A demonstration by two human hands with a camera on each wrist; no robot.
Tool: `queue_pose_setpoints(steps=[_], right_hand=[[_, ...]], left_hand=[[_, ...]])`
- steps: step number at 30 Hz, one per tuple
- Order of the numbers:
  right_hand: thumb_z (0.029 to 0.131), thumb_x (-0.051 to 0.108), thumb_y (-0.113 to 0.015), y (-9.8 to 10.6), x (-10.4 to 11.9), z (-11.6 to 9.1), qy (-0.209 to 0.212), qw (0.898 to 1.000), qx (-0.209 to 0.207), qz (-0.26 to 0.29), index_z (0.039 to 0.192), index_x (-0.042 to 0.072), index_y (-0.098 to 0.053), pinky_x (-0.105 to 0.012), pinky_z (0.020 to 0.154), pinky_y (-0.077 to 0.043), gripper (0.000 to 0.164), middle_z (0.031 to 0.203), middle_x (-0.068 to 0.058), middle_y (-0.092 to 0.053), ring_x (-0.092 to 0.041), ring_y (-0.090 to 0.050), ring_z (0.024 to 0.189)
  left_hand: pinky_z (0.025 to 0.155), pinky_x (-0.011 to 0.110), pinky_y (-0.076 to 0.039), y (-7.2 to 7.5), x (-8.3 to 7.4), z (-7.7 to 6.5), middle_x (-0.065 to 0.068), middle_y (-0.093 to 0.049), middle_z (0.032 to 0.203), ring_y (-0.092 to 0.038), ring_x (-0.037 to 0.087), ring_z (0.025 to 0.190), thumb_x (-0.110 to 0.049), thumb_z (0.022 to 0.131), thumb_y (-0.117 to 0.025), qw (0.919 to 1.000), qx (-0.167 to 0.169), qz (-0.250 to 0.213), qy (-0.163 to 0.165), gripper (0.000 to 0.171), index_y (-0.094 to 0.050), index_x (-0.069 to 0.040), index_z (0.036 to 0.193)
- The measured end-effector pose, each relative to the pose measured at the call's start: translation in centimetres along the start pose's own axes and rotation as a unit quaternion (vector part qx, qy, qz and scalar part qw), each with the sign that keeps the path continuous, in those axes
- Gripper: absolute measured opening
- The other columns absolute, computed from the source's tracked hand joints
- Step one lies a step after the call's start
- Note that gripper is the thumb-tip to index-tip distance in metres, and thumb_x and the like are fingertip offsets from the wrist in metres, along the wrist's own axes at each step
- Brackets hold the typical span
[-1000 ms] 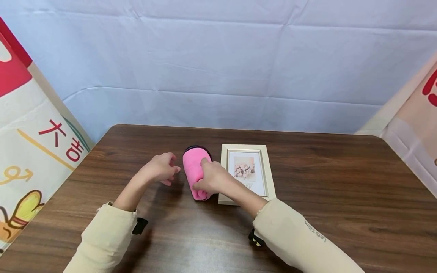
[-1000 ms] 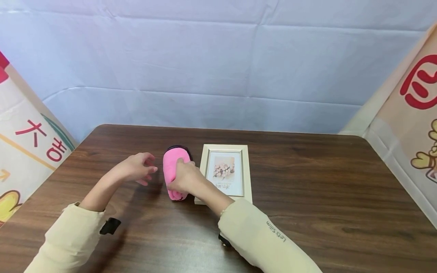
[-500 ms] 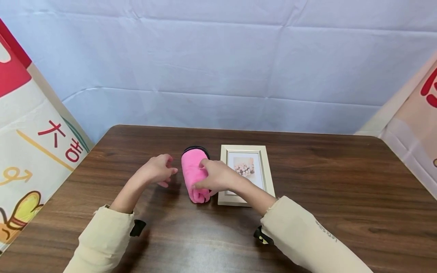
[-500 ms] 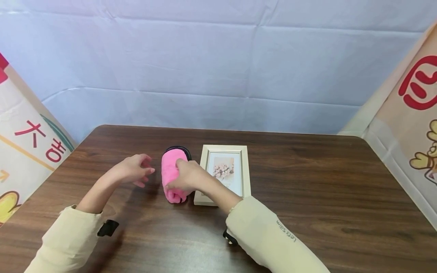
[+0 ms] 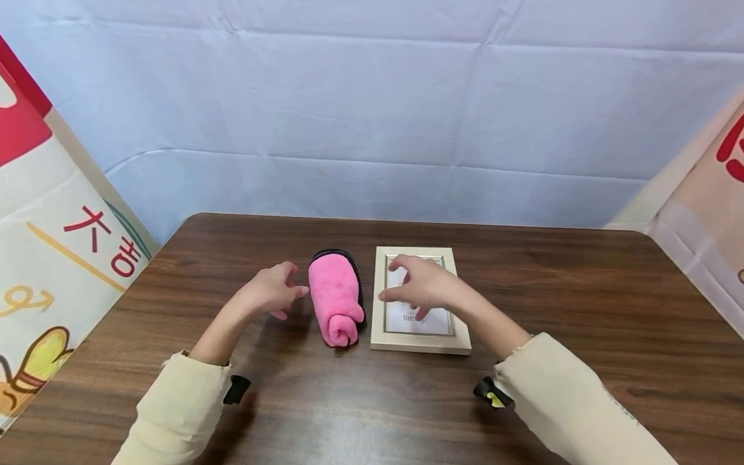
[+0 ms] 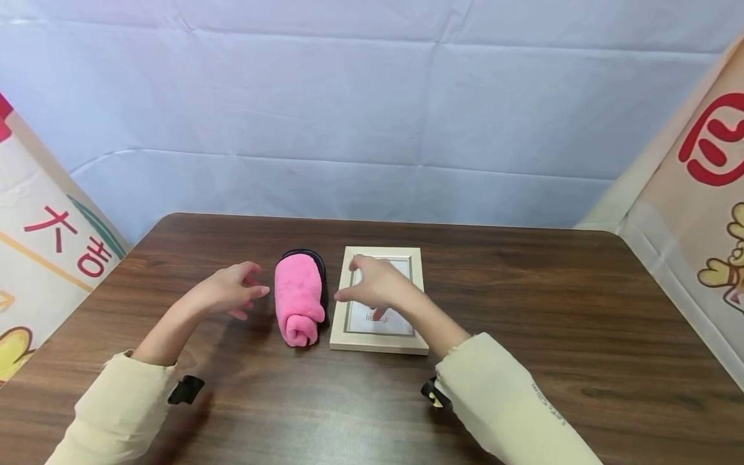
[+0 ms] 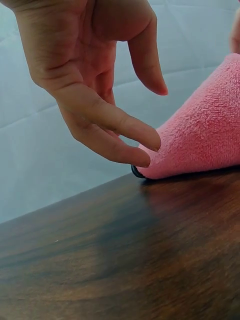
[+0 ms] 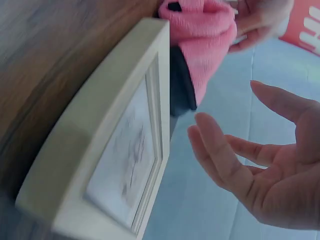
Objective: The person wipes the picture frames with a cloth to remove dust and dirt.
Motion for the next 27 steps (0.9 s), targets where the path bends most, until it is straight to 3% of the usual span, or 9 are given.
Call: queue_pose_setpoints(steps=[12, 27], right_hand=[[0.085, 0.024, -0.064, 3.2, -3.8, -1.6, -0.041, 0.999, -0.013, -0.031, 0.127, -0.001, -0.041, -0.035, 0.051, -0.056, 0.054, 0.093, -0.017, -0.054, -0.024, -0.058, 0.064], [0.083, 0.025, -0.065, 4.2, -7.2, -2.9, -0.059, 0.997, -0.015, -0.044, 0.129, -0.003, -0.038, -0.034, 0.049, -0.055, 0.060, 0.090, -0.015, -0.055, -0.025, -0.056, 0.067]], left_hand=[[0.056, 0.031, -0.056, -0.4, -0.5, 0.1, 0.023, -0.052, 0.109, -0.059, 0.026, 0.078, -0.017, 0.091, -0.056, 0.9999, -0.004, -0.008, -0.012, 0.054, -0.030, 0.005, 0.133], [0.058, 0.032, -0.057, -0.7, -0.5, 0.1, 0.024, -0.051, 0.112, -0.060, 0.029, 0.083, -0.017, 0.091, -0.057, 0.9995, 0.004, -0.026, -0.014, 0.057, -0.028, 0.005, 0.135]])
Point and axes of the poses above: each hand's wrist, its own z-axis towards the middle knuckle, its own y-axis out of the back of the hand, x = y × z, the point moved 8 cm from there along z, towards the middle knuckle
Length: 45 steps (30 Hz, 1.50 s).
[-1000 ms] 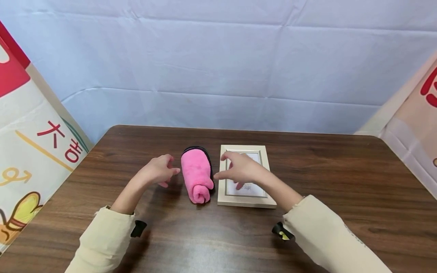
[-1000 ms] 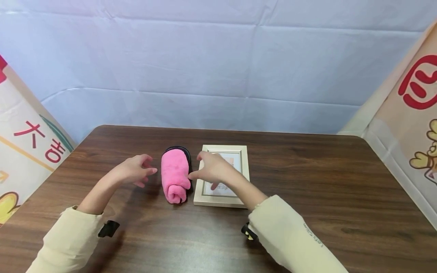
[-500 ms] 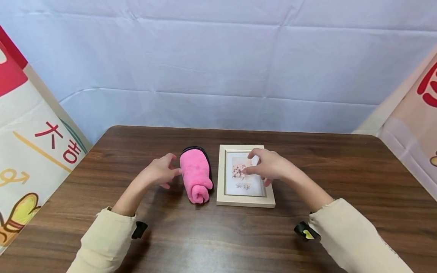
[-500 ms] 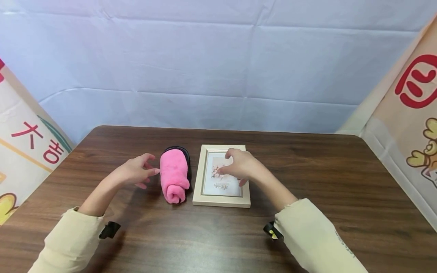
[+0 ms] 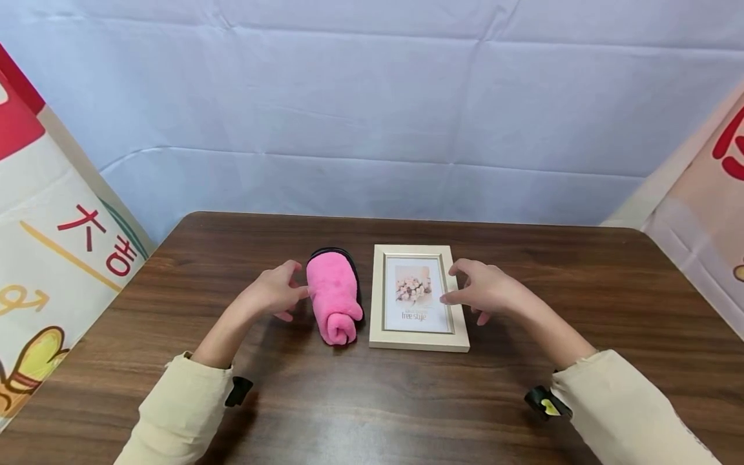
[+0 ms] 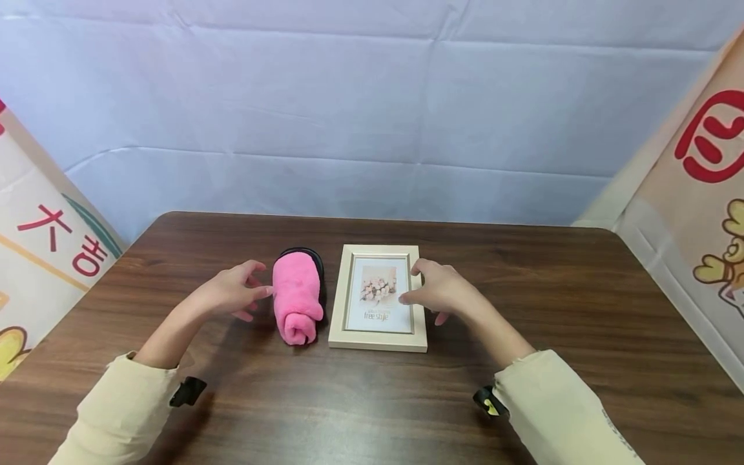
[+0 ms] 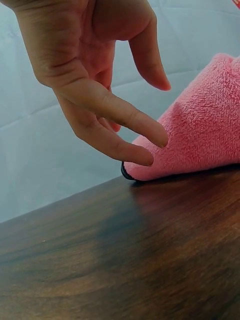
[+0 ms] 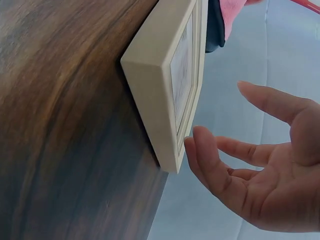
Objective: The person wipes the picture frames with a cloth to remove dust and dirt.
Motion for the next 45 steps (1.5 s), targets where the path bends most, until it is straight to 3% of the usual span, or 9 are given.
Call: queue_pose_setpoints(steps=[12, 24, 33, 38, 45], right_hand=[[0.080, 0.016, -0.069, -0.6, -2.2, 0.1, -0.024, 0.998, 0.021, 0.055, 0.128, -0.003, -0.035, -0.035, 0.051, -0.056, 0.062, 0.094, -0.020, -0.050, -0.026, -0.056, 0.069], [0.077, 0.003, -0.069, -2.0, -2.9, 0.2, -0.015, 0.993, 0.047, 0.106, 0.130, -0.001, -0.034, -0.038, 0.051, -0.056, 0.064, 0.091, -0.019, -0.049, -0.026, -0.054, 0.068], [0.077, -0.004, -0.066, -2.6, -2.8, 0.3, -0.002, 0.991, 0.056, 0.123, 0.130, -0.003, -0.032, -0.038, 0.051, -0.056, 0.063, 0.087, -0.018, -0.049, -0.025, -0.054, 0.067], [0.077, -0.006, -0.064, -2.8, -2.8, 0.4, -0.001, 0.990, 0.057, 0.130, 0.130, -0.002, -0.032, -0.039, 0.051, -0.056, 0.062, 0.086, -0.019, -0.049, -0.025, -0.054, 0.067], [0.077, -0.006, -0.064, -2.9, -2.8, 0.4, 0.000, 0.990, 0.054, 0.133, 0.130, -0.002, -0.032, -0.039, 0.050, -0.056, 0.062, 0.085, -0.019, -0.049, -0.026, -0.054, 0.066]], left_hand=[[0.057, 0.032, -0.057, -0.3, -0.3, -0.3, 0.023, -0.051, 0.111, -0.060, 0.029, 0.082, -0.018, 0.090, -0.058, 0.9999, 0.002, -0.013, 0.006, 0.057, -0.029, 0.002, 0.135], [0.054, 0.031, -0.056, -0.9, -1.7, -1.1, 0.016, -0.049, 0.088, -0.058, 0.026, 0.066, -0.020, 0.089, -0.059, 0.9998, 0.003, -0.013, -0.011, 0.058, -0.030, -0.001, 0.136], [0.051, 0.033, -0.056, -2.4, -3.0, -1.6, 0.024, -0.048, 0.119, -0.062, 0.023, 0.056, -0.021, 0.089, -0.059, 0.9995, 0.014, 0.009, -0.027, 0.054, -0.035, -0.010, 0.136], [0.049, 0.033, -0.055, -3.4, -3.6, -1.7, 0.021, -0.049, 0.120, -0.060, 0.020, 0.052, -0.025, 0.090, -0.059, 0.9981, 0.031, 0.040, -0.034, 0.049, -0.040, -0.015, 0.134], [0.048, 0.032, -0.054, -3.8, -3.6, -1.3, 0.017, -0.052, 0.115, -0.060, 0.022, 0.050, -0.033, 0.090, -0.057, 0.9977, 0.030, 0.059, -0.016, 0.050, -0.039, -0.018, 0.134]])
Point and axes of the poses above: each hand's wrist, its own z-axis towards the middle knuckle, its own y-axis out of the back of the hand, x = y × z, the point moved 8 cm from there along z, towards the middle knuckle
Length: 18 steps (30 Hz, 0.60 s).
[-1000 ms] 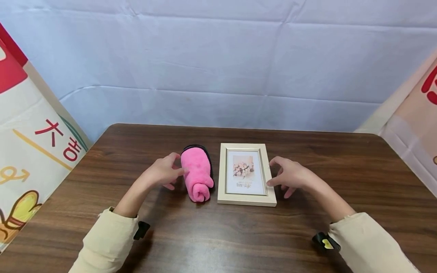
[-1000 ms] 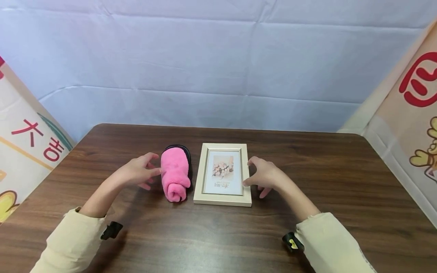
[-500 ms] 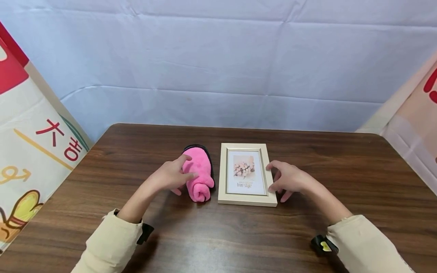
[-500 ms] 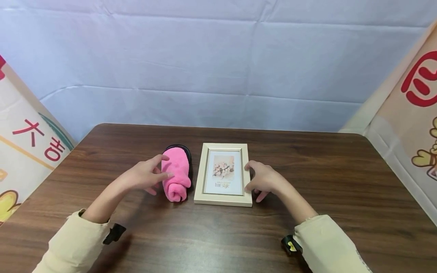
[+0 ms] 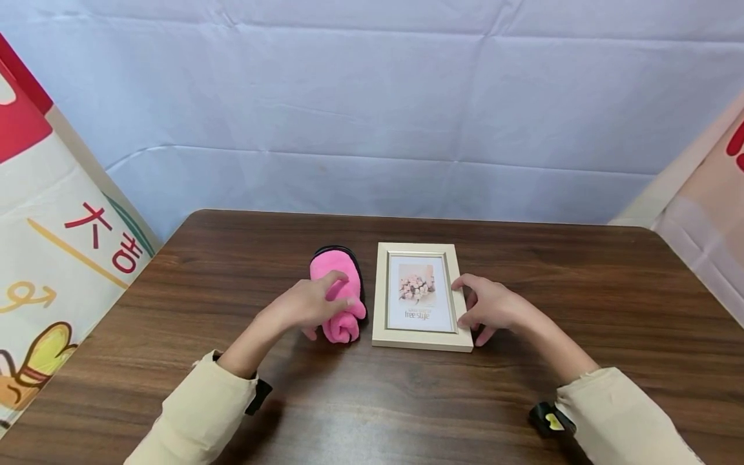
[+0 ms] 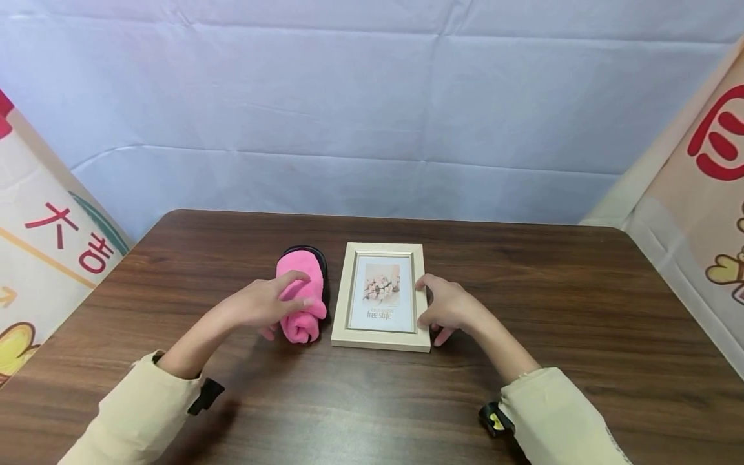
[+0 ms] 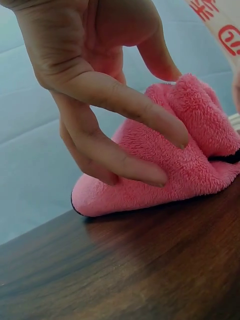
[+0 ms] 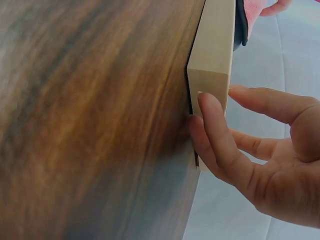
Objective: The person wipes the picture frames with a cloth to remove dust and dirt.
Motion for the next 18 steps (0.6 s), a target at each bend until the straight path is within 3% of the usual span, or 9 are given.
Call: queue_pose_setpoints(steps=[4, 10, 18], right_hand=[[0.077, -0.007, -0.063, -0.1, 0.0, 0.0, -0.002, 1.000, 0.000, -0.008, 0.130, -0.002, -0.032, -0.038, 0.050, -0.056, 0.061, 0.086, -0.019, -0.048, -0.026, -0.055, 0.066], [0.077, -0.007, -0.062, -0.3, 0.0, 0.0, -0.004, 1.000, 0.003, -0.003, 0.131, -0.002, -0.031, -0.039, 0.050, -0.056, 0.062, 0.085, -0.018, -0.048, -0.026, -0.054, 0.066], [0.079, -0.007, -0.061, -0.2, -0.1, 0.0, -0.003, 1.000, 0.003, -0.002, 0.132, -0.002, -0.030, -0.039, 0.051, -0.056, 0.062, 0.085, -0.019, -0.048, -0.026, -0.053, 0.067]], left_hand=[[0.046, 0.031, -0.053, -0.2, -0.1, 0.6, 0.014, -0.055, 0.111, -0.059, 0.021, 0.060, -0.035, 0.091, -0.056, 1.0000, -0.004, 0.008, 0.001, 0.047, -0.042, -0.017, 0.132], [0.042, 0.031, -0.052, -0.6, -0.4, 1.2, 0.014, -0.057, 0.104, -0.058, 0.025, 0.058, -0.039, 0.090, -0.056, 0.9994, -0.018, 0.029, 0.003, 0.044, -0.047, -0.018, 0.126], [0.040, 0.032, -0.051, -0.9, -0.4, 1.7, 0.014, -0.055, 0.097, -0.051, 0.030, 0.080, -0.034, 0.086, -0.062, 0.9987, -0.024, 0.044, 0.009, 0.041, -0.047, -0.018, 0.121]])
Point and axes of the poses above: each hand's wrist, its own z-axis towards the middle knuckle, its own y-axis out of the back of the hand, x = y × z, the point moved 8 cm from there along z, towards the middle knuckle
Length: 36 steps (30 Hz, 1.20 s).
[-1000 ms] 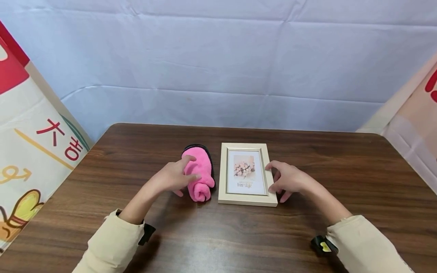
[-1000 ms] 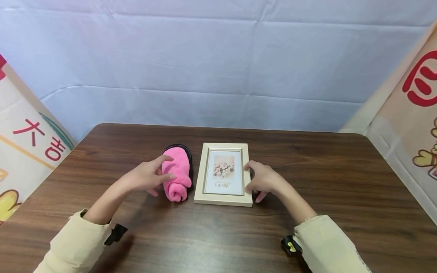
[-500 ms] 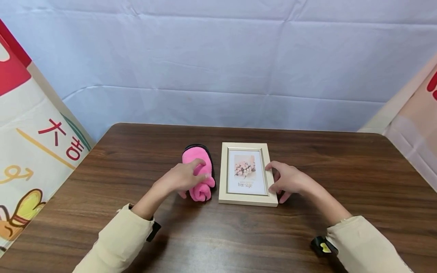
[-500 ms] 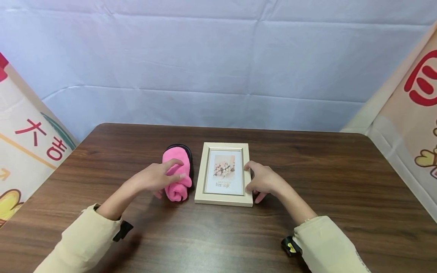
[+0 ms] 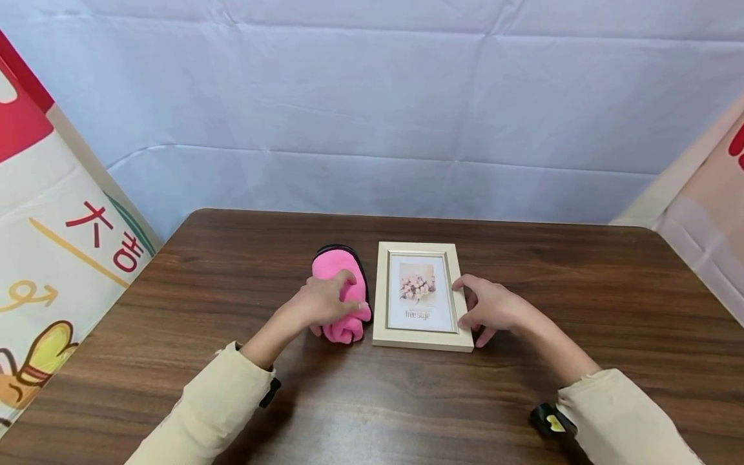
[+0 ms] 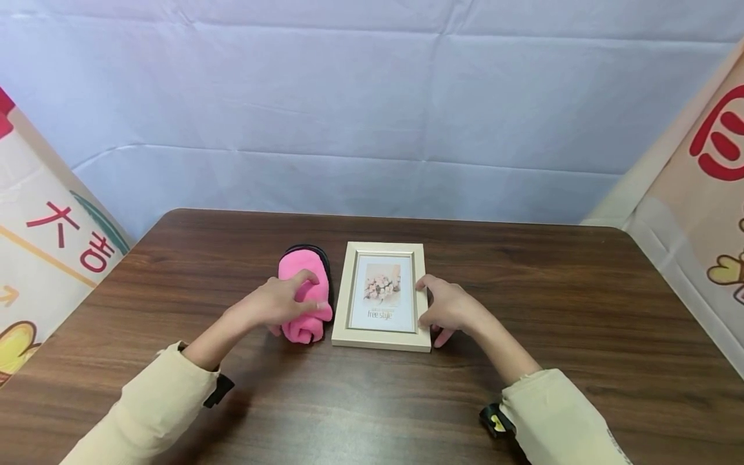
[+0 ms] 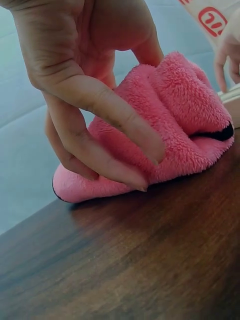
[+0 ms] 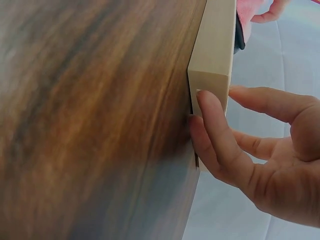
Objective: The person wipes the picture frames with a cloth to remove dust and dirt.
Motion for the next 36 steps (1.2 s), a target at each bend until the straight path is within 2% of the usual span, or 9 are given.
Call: queue_pose_setpoints(steps=[4, 7, 10, 16, 18, 24, 27, 33, 36], right_hand=[[0.079, -0.006, -0.061, 0.00, 0.00, -0.02, 0.001, 1.000, 0.001, -0.002, 0.132, -0.002, -0.030, -0.039, 0.051, -0.056, 0.062, 0.085, -0.019, -0.048, -0.026, -0.053, 0.067], [0.079, -0.005, -0.061, 0.00, 0.02, -0.10, 0.002, 1.000, 0.003, -0.003, 0.133, -0.002, -0.030, -0.038, 0.051, -0.056, 0.062, 0.084, -0.018, -0.047, -0.026, -0.053, 0.067], [0.079, -0.005, -0.061, -0.01, 0.07, -0.16, 0.003, 1.000, 0.005, -0.004, 0.133, -0.002, -0.030, -0.038, 0.051, -0.056, 0.063, 0.083, -0.018, -0.047, -0.025, -0.053, 0.066], [0.079, -0.005, -0.061, 0.06, 0.09, -0.15, -0.001, 1.000, 0.004, -0.006, 0.133, -0.002, -0.030, -0.038, 0.052, -0.056, 0.062, 0.083, -0.018, -0.047, -0.025, -0.054, 0.066], [0.079, -0.005, -0.061, 0.11, 0.09, -0.14, -0.002, 1.000, 0.002, -0.006, 0.133, -0.001, -0.031, -0.038, 0.052, -0.056, 0.062, 0.083, -0.018, -0.047, -0.025, -0.054, 0.066], [0.079, -0.006, -0.060, 0.09, 0.06, -0.12, -0.004, 1.000, -0.001, -0.005, 0.132, -0.001, -0.031, -0.038, 0.052, -0.056, 0.061, 0.085, -0.019, -0.047, -0.025, -0.054, 0.066], [0.079, -0.006, -0.060, 0.08, 0.00, -0.11, -0.005, 1.000, -0.002, -0.003, 0.132, -0.001, -0.031, -0.038, 0.052, -0.056, 0.061, 0.087, -0.019, -0.048, -0.025, -0.055, 0.065], [0.079, -0.006, -0.060, 0.09, -0.06, -0.07, -0.003, 1.000, -0.001, -0.003, 0.132, -0.001, -0.031, -0.038, 0.052, -0.056, 0.062, 0.088, -0.019, -0.048, -0.025, -0.055, 0.065], [0.079, -0.006, -0.060, 0.11, -0.05, -0.09, -0.002, 1.000, 0.000, -0.003, 0.133, -0.002, -0.030, -0.038, 0.052, -0.056, 0.062, 0.088, -0.019, -0.048, -0.025, -0.055, 0.065]], left_hand=[[0.039, 0.031, -0.051, -0.25, 0.11, 0.11, 0.019, -0.049, 0.101, -0.045, 0.035, 0.094, -0.030, 0.084, -0.065, 1.0000, -0.001, -0.004, 0.005, 0.043, -0.045, -0.017, 0.120], [0.039, 0.031, -0.050, -0.41, 0.06, 0.16, 0.022, -0.044, 0.104, -0.043, 0.036, 0.097, -0.027, 0.083, -0.067, 0.9999, -0.002, -0.008, 0.007, 0.044, -0.044, -0.017, 0.120], [0.039, 0.032, -0.051, -0.51, -0.02, 0.20, 0.023, -0.041, 0.105, -0.043, 0.034, 0.092, -0.025, 0.082, -0.068, 0.9999, -0.002, -0.011, 0.004, 0.045, -0.043, -0.016, 0.119], [0.040, 0.033, -0.052, -0.67, 0.00, 0.34, 0.024, -0.035, 0.106, -0.053, 0.030, 0.066, -0.021, 0.080, -0.071, 0.9998, 0.010, -0.017, 0.002, 0.050, -0.041, -0.016, 0.120], [0.040, 0.033, -0.052, -0.66, -0.01, 0.37, 0.024, -0.035, 0.107, -0.054, 0.029, 0.062, -0.020, 0.080, -0.071, 0.9998, 0.013, -0.018, 0.000, 0.050, -0.041, -0.016, 0.119], [0.040, 0.030, -0.051, -0.54, 0.03, 0.48, 0.024, -0.034, 0.110, -0.054, 0.028, 0.060, -0.016, 0.080, -0.070, 0.9998, 0.018, -0.008, -0.009, 0.049, -0.042, -0.017, 0.119], [0.041, 0.029, -0.051, -0.43, -0.02, 0.53, 0.022, -0.036, 0.107, -0.053, 0.028, 0.065, -0.014, 0.080, -0.070, 0.9997, 0.017, 0.004, -0.019, 0.046, -0.043, -0.017, 0.117], [0.041, 0.028, -0.050, -0.52, -0.19, 0.35, 0.019, -0.036, 0.101, -0.053, 0.027, 0.062, -0.011, 0.083, -0.067, 0.9990, 0.026, 0.012, -0.034, 0.033, -0.046, -0.019, 0.107], [0.043, 0.026, -0.048, -0.66, -0.47, 0.20, 0.017, -0.040, 0.097, -0.050, 0.026, 0.074, -0.009, 0.085, -0.064, 0.9977, 0.034, 0.028, -0.051, 0.025, -0.050, -0.021, 0.102]])
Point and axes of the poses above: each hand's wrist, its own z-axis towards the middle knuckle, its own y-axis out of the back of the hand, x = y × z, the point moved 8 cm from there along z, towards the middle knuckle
